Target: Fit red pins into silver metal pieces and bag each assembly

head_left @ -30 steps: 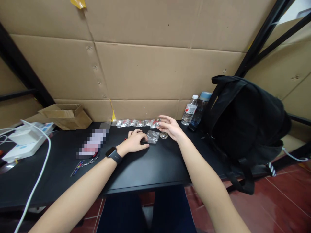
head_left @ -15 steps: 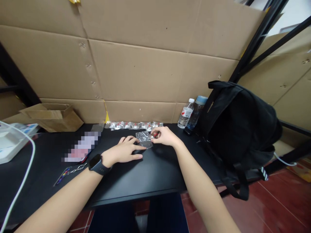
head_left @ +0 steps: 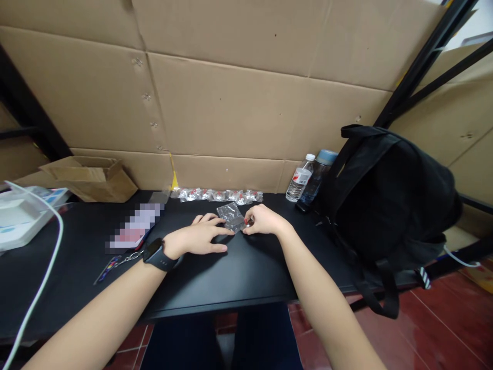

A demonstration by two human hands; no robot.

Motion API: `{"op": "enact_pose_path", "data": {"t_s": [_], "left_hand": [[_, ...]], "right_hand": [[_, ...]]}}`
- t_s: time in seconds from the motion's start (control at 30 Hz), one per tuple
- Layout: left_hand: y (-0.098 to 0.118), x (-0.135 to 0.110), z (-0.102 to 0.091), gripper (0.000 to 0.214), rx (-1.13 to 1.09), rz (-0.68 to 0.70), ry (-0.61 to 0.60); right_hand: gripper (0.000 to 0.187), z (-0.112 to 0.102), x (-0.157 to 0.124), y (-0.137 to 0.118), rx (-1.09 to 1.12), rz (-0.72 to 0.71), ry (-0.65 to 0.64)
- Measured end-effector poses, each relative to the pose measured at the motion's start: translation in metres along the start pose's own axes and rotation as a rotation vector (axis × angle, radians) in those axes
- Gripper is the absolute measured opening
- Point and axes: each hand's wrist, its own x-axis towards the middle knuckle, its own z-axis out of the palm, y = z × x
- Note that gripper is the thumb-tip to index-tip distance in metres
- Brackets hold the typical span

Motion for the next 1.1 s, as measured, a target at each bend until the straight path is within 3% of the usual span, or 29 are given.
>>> {"op": "enact_pose_path", "data": {"t_s": [0.13, 0.23, 0.4, 0.47, 0.57, 0.83, 0.93, 1.0, 1.1], "left_hand": [[0.002, 0.002, -0.001, 0.052, 0.015, -0.012, -0.041], [0.000, 0.003, 0.000, 0.051, 0.009, -0.011, -0.038], [-0.001, 0.002, 0.001, 0.052, -0.003, -0.008, -0.036], [0.001, 0.002, 0.000, 0.052, -0.008, -0.009, -0.039], [0.003, 0.001, -0.002, 0.051, -0.017, -0.012, -0.038], [0.000, 0.001, 0.001, 0.050, -0.030, 0.002, -0.020], [-0.002, 0.001, -0.001, 0.036, -0.015, 0.054, 0.041], [-0.003, 0.002, -0.003, 0.025, 0.005, 0.098, 0.140], [-0.004, 0.006, -0.003, 0.036, 0.018, 0.098, 0.314]], "right_hand": [[0.025, 0.008, 0.006, 0.000, 0.024, -0.029, 0.056], [0.017, 0.015, 0.011, 0.001, 0.099, -0.046, 0.088], [0.019, 0.024, 0.015, 0.002, 0.239, -0.064, 0.023], [0.017, 0.026, 0.017, 0.002, 0.204, -0.088, 0.040], [0.013, 0.029, 0.020, -0.001, 0.070, -0.088, 0.167], [0.013, 0.044, 0.030, -0.013, -0.199, 0.053, 0.373], [0.015, 0.048, 0.037, -0.012, -0.179, 0.055, 0.401], [0.023, 0.045, 0.038, -0.007, -0.086, -0.036, 0.354], [0.028, 0.037, 0.033, 0.005, 0.115, -0.190, 0.286]]}}
